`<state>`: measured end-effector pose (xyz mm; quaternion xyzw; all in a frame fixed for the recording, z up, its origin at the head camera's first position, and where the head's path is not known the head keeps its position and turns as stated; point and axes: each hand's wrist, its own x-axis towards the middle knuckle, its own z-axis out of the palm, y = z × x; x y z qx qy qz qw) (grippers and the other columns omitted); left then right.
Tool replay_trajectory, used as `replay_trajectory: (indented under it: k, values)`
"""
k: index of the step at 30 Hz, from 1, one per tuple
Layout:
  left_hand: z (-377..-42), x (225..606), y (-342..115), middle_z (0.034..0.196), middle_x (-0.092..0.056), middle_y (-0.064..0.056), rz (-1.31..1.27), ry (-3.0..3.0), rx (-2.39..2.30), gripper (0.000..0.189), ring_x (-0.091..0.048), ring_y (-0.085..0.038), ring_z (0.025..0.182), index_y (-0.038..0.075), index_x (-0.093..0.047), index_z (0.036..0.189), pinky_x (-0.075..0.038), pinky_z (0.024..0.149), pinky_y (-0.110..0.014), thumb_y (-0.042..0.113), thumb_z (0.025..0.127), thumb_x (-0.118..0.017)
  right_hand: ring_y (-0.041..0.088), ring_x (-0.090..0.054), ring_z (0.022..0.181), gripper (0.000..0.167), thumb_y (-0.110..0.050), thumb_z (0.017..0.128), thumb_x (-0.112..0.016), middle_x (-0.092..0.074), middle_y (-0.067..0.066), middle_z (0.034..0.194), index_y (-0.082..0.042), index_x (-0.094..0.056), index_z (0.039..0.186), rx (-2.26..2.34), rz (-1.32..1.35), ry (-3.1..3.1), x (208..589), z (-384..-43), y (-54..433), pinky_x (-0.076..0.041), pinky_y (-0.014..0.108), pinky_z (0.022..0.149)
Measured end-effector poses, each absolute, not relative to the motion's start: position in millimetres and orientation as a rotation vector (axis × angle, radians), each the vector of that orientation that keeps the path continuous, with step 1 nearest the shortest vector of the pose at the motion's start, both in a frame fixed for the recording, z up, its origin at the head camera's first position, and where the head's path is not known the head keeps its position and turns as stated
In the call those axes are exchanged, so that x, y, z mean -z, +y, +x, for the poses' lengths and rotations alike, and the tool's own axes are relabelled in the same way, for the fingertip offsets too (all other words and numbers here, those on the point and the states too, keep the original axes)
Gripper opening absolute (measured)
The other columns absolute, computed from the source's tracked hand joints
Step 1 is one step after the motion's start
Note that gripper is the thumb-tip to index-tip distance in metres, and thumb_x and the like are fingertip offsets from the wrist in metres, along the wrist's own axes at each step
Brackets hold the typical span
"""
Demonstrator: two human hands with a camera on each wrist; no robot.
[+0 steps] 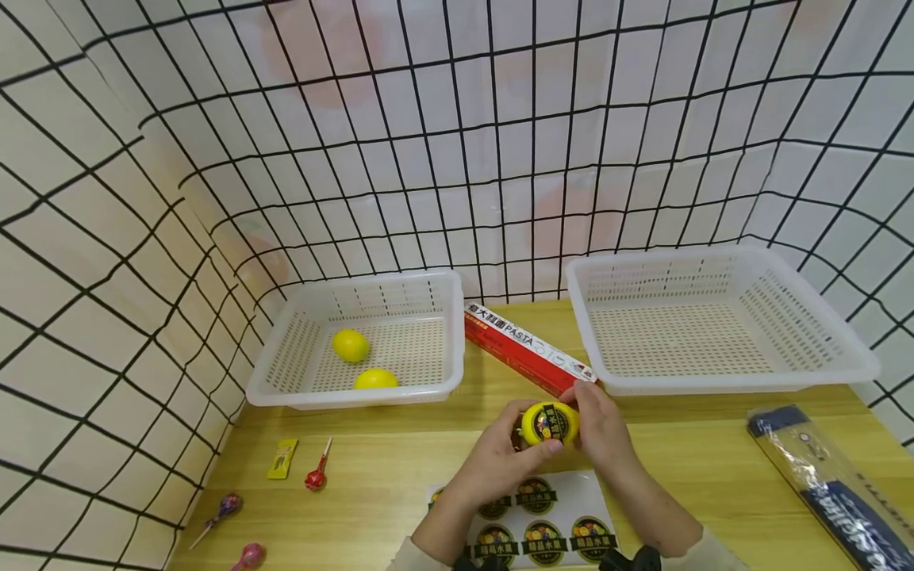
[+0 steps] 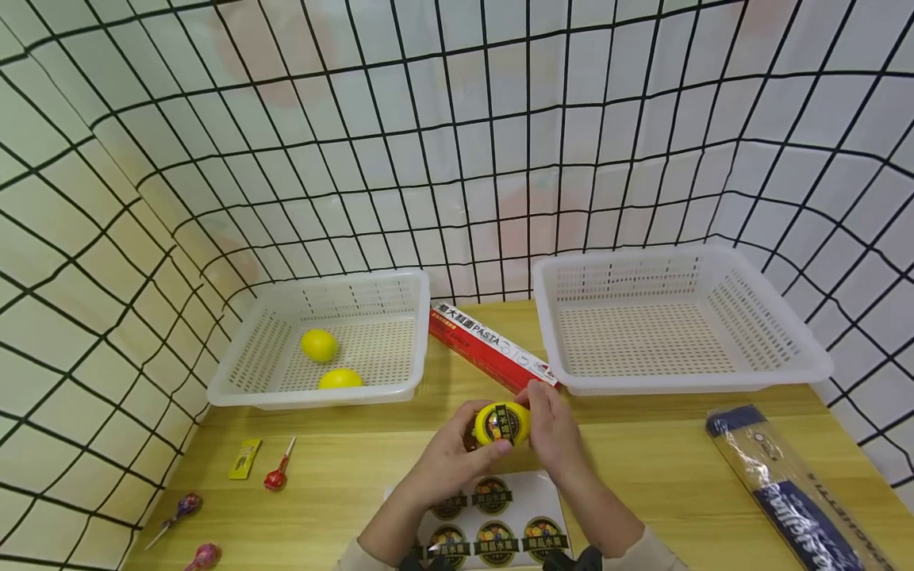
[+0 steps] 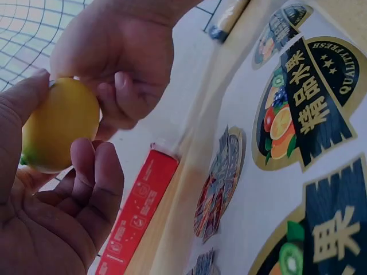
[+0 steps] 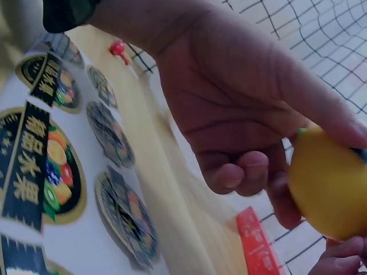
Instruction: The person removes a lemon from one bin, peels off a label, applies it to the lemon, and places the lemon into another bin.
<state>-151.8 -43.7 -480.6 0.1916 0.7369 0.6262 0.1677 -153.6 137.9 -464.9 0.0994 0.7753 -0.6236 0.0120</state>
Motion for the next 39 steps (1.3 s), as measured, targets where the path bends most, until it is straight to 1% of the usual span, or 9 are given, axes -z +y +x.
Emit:
replay_trajectory:
  k: [5, 9, 12, 17, 21, 26, 31, 37, 39]
  values:
    - [-154, 482, -45, 0.11, -0.067, -0.002, 0.492, 2.088, -1.826, 0.049, -0.061, -0.007, 0.085, 0.021, -0.054, 0.136, -0.053, 0.069, -0.02, 0.03, 0.093, -0.076, 0.01, -0.046, 0.057, 0.034, -0.035, 0.108, -0.044, -0.055, 0.003, 0.078, -0.003, -0.057, 0.114, 1.865, 0.344, 2.538, 462, -145, 149, -0.04, 0.025, 0.051]
    - [-155, 484, -45, 0.11, -0.069, -0.006, 0.448, 2.098, -1.849, 0.049, -0.062, -0.009, 0.085, 0.019, -0.056, 0.136, -0.053, 0.068, -0.02, 0.028, 0.093, -0.077, 0.008, -0.05, 0.07, 0.029, -0.031, 0.106, -0.053, -0.06, 0.008, 0.098, -0.007, -0.058, 0.119, 1.776, 0.329, 2.715, 465, -136, 160, -0.043, 0.024, 0.062]
    - [-156, 485, -45, 0.111, -0.068, -0.005, 0.417, 2.13, -1.826, 0.049, -0.061, -0.01, 0.084, 0.021, -0.059, 0.135, -0.052, 0.067, -0.021, 0.03, 0.091, -0.079, 0.006, -0.052, 0.072, 0.029, -0.028, 0.105, -0.056, -0.059, 0.009, 0.104, -0.008, -0.057, 0.126, 1.764, 0.339, 2.807, 469, -129, 173, -0.044, 0.024, 0.063]
    - [-156, 486, -44, 0.114, -0.064, -0.006, 0.368, 2.133, -1.842, 0.051, -0.062, -0.012, 0.086, 0.02, -0.061, 0.134, -0.055, 0.067, -0.023, 0.031, 0.088, -0.082, 0.004, -0.055, 0.067, 0.037, -0.03, 0.103, -0.061, -0.057, -0.003, 0.1, -0.012, -0.052, 0.133, 1.818, 0.462, 2.831, 475, -123, 194, -0.045, 0.024, 0.057]
    - [-156, 486, -44, 0.117, -0.061, -0.008, 0.379, 2.13, -1.874, 0.056, -0.061, -0.012, 0.087, 0.018, -0.057, 0.137, -0.055, 0.07, -0.022, 0.029, 0.088, -0.081, 0.002, -0.057, 0.073, 0.048, -0.036, 0.101, -0.063, -0.055, -0.012, 0.099, -0.016, -0.047, 0.141, 1.87, 0.562, 2.801, 476, -124, 211, -0.047, 0.024, 0.057]
    - [-156, 485, -44, 0.119, -0.058, -0.01, 0.406, 2.11, -1.911, 0.063, -0.06, -0.013, 0.085, 0.024, -0.048, 0.146, -0.053, 0.069, -0.022, 0.026, 0.091, -0.079, 0.0, -0.058, 0.078, 0.061, -0.043, 0.099, -0.064, -0.05, -0.012, 0.107, -0.025, -0.036, 0.151, 1.895, 0.662, 2.755, 478, -129, 229, -0.05, 0.024, 0.059]
    - [-156, 484, -43, 0.121, -0.062, -0.01, 0.437, 2.125, -1.919, 0.059, -0.059, -0.011, 0.084, 0.034, -0.051, 0.145, -0.051, 0.067, -0.019, 0.025, 0.093, -0.076, 0.001, -0.055, 0.079, 0.065, -0.047, 0.098, -0.064, -0.048, -0.008, 0.107, -0.028, -0.034, 0.153, 1.905, 0.788, 2.741, 479, -137, 242, -0.05, 0.023, 0.06]
    - [-157, 483, -42, 0.123, -0.066, -0.009, 0.482, 2.158, -1.885, 0.053, -0.059, -0.01, 0.083, 0.025, -0.057, 0.142, -0.051, 0.068, -0.018, 0.023, 0.093, -0.077, 0.004, -0.051, 0.082, 0.064, -0.052, 0.098, -0.061, -0.048, -0.012, 0.105, -0.033, -0.034, 0.153, 1.907, 0.877, 2.727, 482, -144, 250, -0.047, 0.022, 0.061]
    - [-157, 483, -42, 0.123, -0.065, -0.009, 0.478, 2.156, -1.878, 0.053, -0.059, -0.01, 0.083, 0.025, -0.057, 0.141, -0.051, 0.068, -0.018, 0.023, 0.093, -0.077, 0.004, -0.051, 0.083, 0.063, -0.051, 0.098, -0.062, -0.048, -0.013, 0.104, -0.034, -0.035, 0.152, 1.902, 0.893, 2.74, 484, -146, 251, -0.046, 0.021, 0.061]
